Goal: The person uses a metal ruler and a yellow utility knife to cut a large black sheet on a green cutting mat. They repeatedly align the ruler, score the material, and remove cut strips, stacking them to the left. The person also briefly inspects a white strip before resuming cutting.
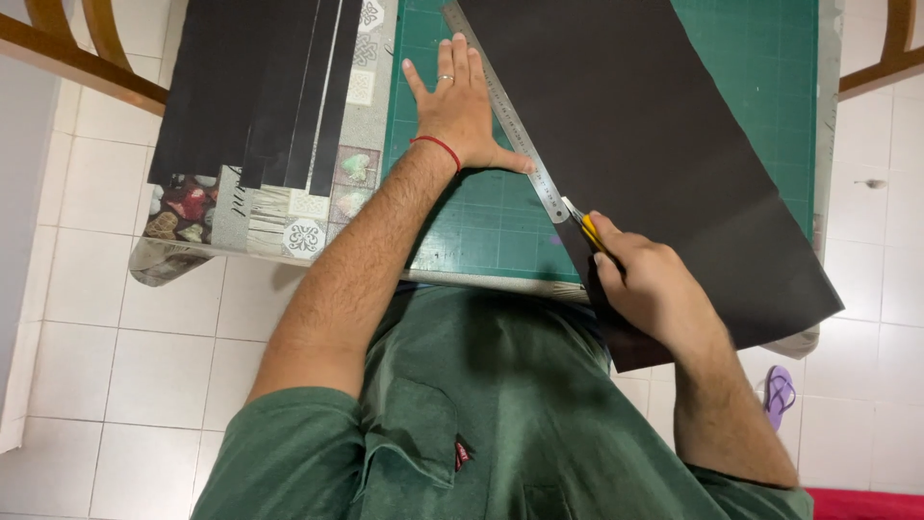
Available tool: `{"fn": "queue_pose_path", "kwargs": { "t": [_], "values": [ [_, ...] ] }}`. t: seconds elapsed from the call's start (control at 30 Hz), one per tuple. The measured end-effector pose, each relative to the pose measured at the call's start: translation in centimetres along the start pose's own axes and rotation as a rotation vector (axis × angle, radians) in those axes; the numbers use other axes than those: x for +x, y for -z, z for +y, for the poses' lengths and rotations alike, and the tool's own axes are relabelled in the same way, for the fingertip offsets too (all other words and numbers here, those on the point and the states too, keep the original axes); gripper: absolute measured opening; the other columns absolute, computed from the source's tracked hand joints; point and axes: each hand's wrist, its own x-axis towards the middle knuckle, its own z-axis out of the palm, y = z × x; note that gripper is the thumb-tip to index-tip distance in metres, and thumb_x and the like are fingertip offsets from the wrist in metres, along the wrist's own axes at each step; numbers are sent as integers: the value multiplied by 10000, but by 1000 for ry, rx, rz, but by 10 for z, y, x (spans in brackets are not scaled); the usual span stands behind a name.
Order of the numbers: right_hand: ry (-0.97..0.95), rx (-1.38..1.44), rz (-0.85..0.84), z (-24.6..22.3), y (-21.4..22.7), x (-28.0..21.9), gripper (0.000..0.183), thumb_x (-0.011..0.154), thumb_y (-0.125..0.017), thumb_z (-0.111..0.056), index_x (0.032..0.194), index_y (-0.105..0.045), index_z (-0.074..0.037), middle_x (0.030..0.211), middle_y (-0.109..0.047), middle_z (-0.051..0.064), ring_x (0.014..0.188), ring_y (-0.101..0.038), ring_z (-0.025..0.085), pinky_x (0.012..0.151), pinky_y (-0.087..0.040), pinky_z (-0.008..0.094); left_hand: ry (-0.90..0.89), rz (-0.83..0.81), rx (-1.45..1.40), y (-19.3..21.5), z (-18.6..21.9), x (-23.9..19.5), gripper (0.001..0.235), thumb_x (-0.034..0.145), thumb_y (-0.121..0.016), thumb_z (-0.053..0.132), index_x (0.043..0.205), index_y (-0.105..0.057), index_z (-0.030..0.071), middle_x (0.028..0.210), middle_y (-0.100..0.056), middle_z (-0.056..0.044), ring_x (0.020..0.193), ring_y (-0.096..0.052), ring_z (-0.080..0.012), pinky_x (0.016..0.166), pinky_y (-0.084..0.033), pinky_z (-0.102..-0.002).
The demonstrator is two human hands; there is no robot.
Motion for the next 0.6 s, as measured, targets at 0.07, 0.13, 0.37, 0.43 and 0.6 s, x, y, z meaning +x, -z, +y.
{"fn": "queue_pose_path", "kwargs": {
  "t": [0.07,0.13,0.37,0.43,0.6],
  "values": [
    [35,5,28,4,-1,-9,642,1040,-553,-138,1674,-545,-33,1577,-694,179,1410,-665,337,1214,-461,389,6,0,-2,0,0,0,1910,550,-711,1181,1793,6,-80,1896,100,-249,1752,92,-425,1271,19,-877],
    [67,-27,42,11,-3,-16,639,1053,-574,-123,1687,-541,-53,1503,-749,143,1344,-710,321,1153,-521,381,5,2,-12,0,0,-1,1911,548,-722,1175,1793,3,-81,1897,99,-248,1753,93,-417,1271,28,-875],
    [134,-57,55,19,-3,-20,638,1048,-579,-121,1672,-555,6,1348,-803,179,1169,-769,353,1049,-578,411,2,11,-11,-3,-2,0,1903,552,-701,1185,1796,-3,-74,1896,98,-244,1750,96,-423,1271,26,-879],
    [204,-67,41,21,1,-17,620,1032,-638,-122,1633,-577,18,1553,-715,188,1356,-715,326,1202,-510,390,-8,34,-6,-4,-2,1,1898,558,-712,1181,1793,-14,-79,1895,81,-254,1746,91,-429,1268,16,-883],
    [193,-92,25,-9,53,0,627,1093,-604,-240,1693,-546,-67,1640,-649,174,1465,-643,325,1240,-437,409,-11,34,-23,-5,-3,-1,1899,557,-721,1177,1791,-20,-84,1893,83,-260,1747,88,-433,1262,26,-888]
  ]
}}
